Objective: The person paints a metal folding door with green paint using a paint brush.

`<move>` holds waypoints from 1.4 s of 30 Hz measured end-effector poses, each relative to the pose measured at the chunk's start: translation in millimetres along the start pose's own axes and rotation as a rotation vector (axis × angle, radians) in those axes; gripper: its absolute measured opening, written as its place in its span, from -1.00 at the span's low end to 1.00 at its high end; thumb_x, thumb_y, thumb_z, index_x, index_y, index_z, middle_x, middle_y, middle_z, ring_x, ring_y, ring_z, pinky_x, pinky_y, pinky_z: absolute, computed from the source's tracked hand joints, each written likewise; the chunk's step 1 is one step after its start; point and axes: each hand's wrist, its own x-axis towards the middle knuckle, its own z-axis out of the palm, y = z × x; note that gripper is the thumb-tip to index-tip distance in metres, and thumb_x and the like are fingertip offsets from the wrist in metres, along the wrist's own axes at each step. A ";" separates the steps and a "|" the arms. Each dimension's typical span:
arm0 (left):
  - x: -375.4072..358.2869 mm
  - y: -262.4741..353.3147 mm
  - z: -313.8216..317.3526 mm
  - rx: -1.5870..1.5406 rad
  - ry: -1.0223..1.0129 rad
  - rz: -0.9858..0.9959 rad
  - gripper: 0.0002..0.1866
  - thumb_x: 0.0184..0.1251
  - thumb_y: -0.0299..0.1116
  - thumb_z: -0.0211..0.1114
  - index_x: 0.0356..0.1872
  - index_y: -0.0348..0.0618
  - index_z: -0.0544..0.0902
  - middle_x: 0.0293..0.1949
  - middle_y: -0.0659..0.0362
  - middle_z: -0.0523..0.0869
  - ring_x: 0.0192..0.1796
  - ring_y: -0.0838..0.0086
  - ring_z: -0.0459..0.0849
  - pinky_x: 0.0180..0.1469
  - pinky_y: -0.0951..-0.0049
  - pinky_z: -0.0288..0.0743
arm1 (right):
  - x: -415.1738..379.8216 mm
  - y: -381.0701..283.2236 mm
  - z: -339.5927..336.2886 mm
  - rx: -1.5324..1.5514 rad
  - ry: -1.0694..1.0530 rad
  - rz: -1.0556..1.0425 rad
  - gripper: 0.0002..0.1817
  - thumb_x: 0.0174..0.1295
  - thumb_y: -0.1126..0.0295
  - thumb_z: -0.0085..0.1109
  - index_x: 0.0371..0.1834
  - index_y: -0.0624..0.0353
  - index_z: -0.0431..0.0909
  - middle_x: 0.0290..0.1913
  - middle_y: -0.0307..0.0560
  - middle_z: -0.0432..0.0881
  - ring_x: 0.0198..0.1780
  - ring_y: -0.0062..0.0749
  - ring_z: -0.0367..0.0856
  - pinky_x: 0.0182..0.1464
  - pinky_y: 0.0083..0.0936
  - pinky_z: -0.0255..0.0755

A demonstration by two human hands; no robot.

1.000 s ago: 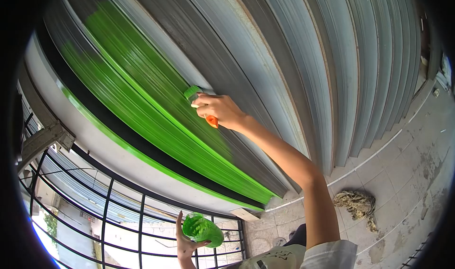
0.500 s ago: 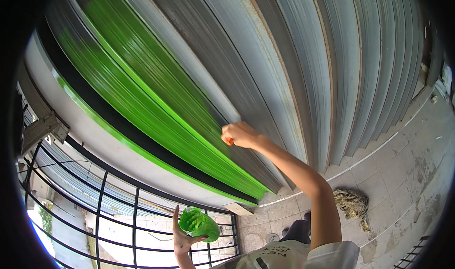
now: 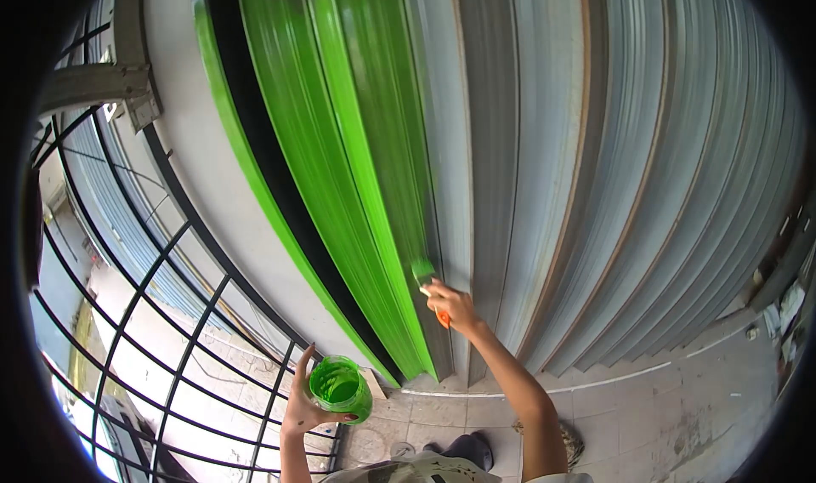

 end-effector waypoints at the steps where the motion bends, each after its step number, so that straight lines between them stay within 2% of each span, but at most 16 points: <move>1: 0.4 4.4 1.3 0.029 -0.001 -0.010 0.43 -0.49 -0.39 0.76 0.48 -0.28 -0.11 0.06 -0.12 0.63 0.15 0.19 0.63 0.28 0.17 0.43 | -13.1 -5.8 2.0 0.017 -0.088 0.026 -0.88 0.09 0.57 0.22 -0.50 0.08 0.55 0.01 -0.28 0.66 0.13 -0.31 0.63 -0.14 -0.49 0.66; 4: 0.2 8.1 4.3 0.090 0.011 0.000 0.42 -0.47 -0.32 0.77 0.49 -0.22 -0.07 0.07 -0.09 0.64 0.18 0.20 0.61 0.32 0.16 0.38 | -29.0 -4.6 2.0 0.061 -0.603 0.073 -0.88 0.06 0.64 0.18 -0.49 0.13 0.57 -0.08 -0.23 0.69 -0.07 -0.31 0.70 -0.21 -0.49 0.62; 7: 0.3 6.2 9.1 0.128 0.046 0.046 0.40 -0.43 -0.26 0.76 0.50 -0.16 -0.07 0.09 -0.10 0.63 0.20 0.17 0.59 0.33 0.13 0.37 | -9.2 -19.0 -26.5 0.262 -0.357 0.152 -0.85 0.04 0.68 0.15 -0.44 0.16 0.61 -0.12 -0.17 0.70 -0.22 -0.31 0.70 -0.24 -0.48 0.58; 10: 1.0 27.2 24.9 0.345 0.105 0.107 0.38 -0.34 -0.17 0.73 0.50 -0.12 -0.11 0.13 -0.16 0.59 0.24 0.08 0.55 0.34 0.08 0.36 | 57.9 -63.6 -110.9 0.475 -0.124 0.019 -0.87 0.05 0.67 0.30 -0.36 0.22 0.63 -0.14 -0.06 0.73 -0.17 -0.31 0.73 -0.18 -0.57 0.60; 11: 1.7 33.1 31.0 0.381 0.118 0.111 0.37 -0.33 -0.17 0.72 0.50 -0.12 -0.11 0.15 -0.11 0.59 0.24 0.04 0.55 0.30 0.09 0.41 | 72.4 -82.4 -141.9 0.562 -0.135 0.127 -0.88 0.09 0.65 0.32 -0.34 0.23 0.63 -0.13 -0.04 0.74 -0.15 -0.35 0.73 -0.13 -0.56 0.61; 12: 3.3 36.0 36.7 0.398 0.141 0.114 0.36 -0.33 -0.17 0.71 0.49 -0.12 -0.11 0.16 -0.10 0.58 0.23 0.04 0.55 0.28 0.10 0.43 | 82.3 -93.6 -168.2 0.619 -0.109 0.060 -0.86 0.06 0.64 0.35 -0.33 0.26 0.61 -0.14 0.00 0.74 -0.16 -0.38 0.75 -0.15 -0.55 0.64; 14: 7.4 39.6 50.2 0.432 0.177 0.123 0.35 -0.32 -0.18 0.70 0.49 -0.13 -0.10 0.18 -0.06 0.58 0.22 0.04 0.56 0.25 0.13 0.47 | 92.1 -116.0 -209.0 0.867 -0.138 0.000 -0.84 0.03 0.63 0.38 -0.36 0.23 0.59 -0.16 0.00 0.75 -0.18 -0.37 0.77 -0.19 -0.55 0.65; 16: 14.0 41.4 64.9 0.537 0.233 0.220 0.29 -0.33 -0.22 0.68 0.47 -0.19 -0.03 0.21 0.01 0.57 0.21 0.05 0.56 0.21 0.18 0.51 | 94.1 -137.9 -233.1 0.792 -0.208 -0.121 -0.82 0.02 0.61 0.40 -0.37 0.16 0.58 -0.18 -0.03 0.76 -0.21 -0.34 0.78 -0.24 -0.59 0.65; 18: 19.3 45.9 81.0 0.636 0.295 0.306 0.26 -0.34 -0.24 0.67 0.46 -0.22 0.02 0.21 0.02 0.56 0.21 0.06 0.56 0.21 0.18 0.51 | 90.6 -156.2 -247.8 0.568 -0.315 -0.209 -0.83 0.03 0.55 0.40 -0.36 0.10 0.60 -0.18 -0.13 0.77 -0.25 -0.41 0.78 -0.31 -0.63 0.63; 20: 23.3 51.3 97.3 0.714 0.312 0.372 0.20 -0.32 -0.28 0.64 0.43 -0.25 0.09 0.23 0.05 0.55 0.25 0.10 0.53 0.25 0.13 0.47 | 81.7 -163.4 -250.1 0.559 -0.365 -0.249 -0.85 0.06 0.54 0.38 -0.34 0.10 0.61 -0.17 -0.16 0.76 -0.27 -0.42 0.77 -0.34 -0.63 0.63; 26: 23.1 68.2 139.8 0.854 0.260 0.470 0.04 -0.20 -0.33 0.57 0.39 -0.30 0.17 0.31 0.01 0.45 0.31 0.15 0.47 0.33 0.07 0.36 | 56.1 -153.3 -250.9 0.515 -0.518 -0.304 -0.81 0.14 0.52 0.29 -0.16 0.13 0.59 -0.33 -0.18 0.74 -0.36 -0.36 0.75 -0.38 -0.55 0.61; 29: 19.3 77.6 157.2 0.861 0.197 0.430 0.03 -0.14 -0.35 0.53 0.41 -0.32 0.13 0.31 0.00 0.45 0.33 0.17 0.45 0.33 0.07 0.36 | 41.5 -143.2 -251.2 0.548 -0.551 -0.287 -0.80 0.14 0.52 0.29 -0.16 0.11 0.59 -0.35 -0.21 0.74 -0.36 -0.32 0.75 -0.36 -0.49 0.61; 32: 16.1 83.3 172.5 0.884 0.154 0.416 0.03 -0.12 -0.35 0.50 0.43 -0.32 0.09 0.30 -0.01 0.47 0.32 0.17 0.46 0.33 0.08 0.35 | 30.6 -133.4 -255.4 0.532 -0.604 -0.288 -0.83 0.08 0.53 0.35 -0.25 0.13 0.64 -0.21 -0.22 0.76 -0.32 -0.38 0.76 -0.35 -0.56 0.60; 38: 15.4 94.8 194.1 0.898 0.084 0.348 0.05 -0.07 -0.32 0.46 0.47 -0.27 0.04 0.24 -0.02 0.52 0.28 0.15 0.51 0.34 0.13 0.35 | 20.7 -119.6 -255.5 0.605 -0.683 -0.312 -0.80 0.08 0.56 0.26 -0.22 0.10 0.60 -0.30 -0.23 0.74 -0.33 -0.29 0.74 -0.26 -0.46 0.61; 41: 16.4 96.0 199.5 0.906 0.061 0.320 0.06 -0.07 -0.31 0.46 0.48 -0.25 0.03 0.23 -0.01 0.54 0.26 0.14 0.53 0.32 0.13 0.37 | 22.9 -113.8 -254.8 0.572 -0.798 -0.298 -0.82 0.10 0.54 0.28 -0.22 0.11 0.61 -0.28 -0.24 0.74 -0.30 -0.30 0.74 -0.22 -0.47 0.61; 42: 16.2 95.1 200.4 0.908 0.053 0.310 0.06 -0.08 -0.31 0.46 0.48 -0.24 0.02 0.22 0.00 0.55 0.25 0.13 0.53 0.32 0.13 0.38 | 22.7 -111.9 -253.3 0.640 -0.761 -0.257 -0.82 0.10 0.53 0.29 -0.22 0.12 0.61 -0.27 -0.24 0.74 -0.29 -0.30 0.74 -0.22 -0.48 0.61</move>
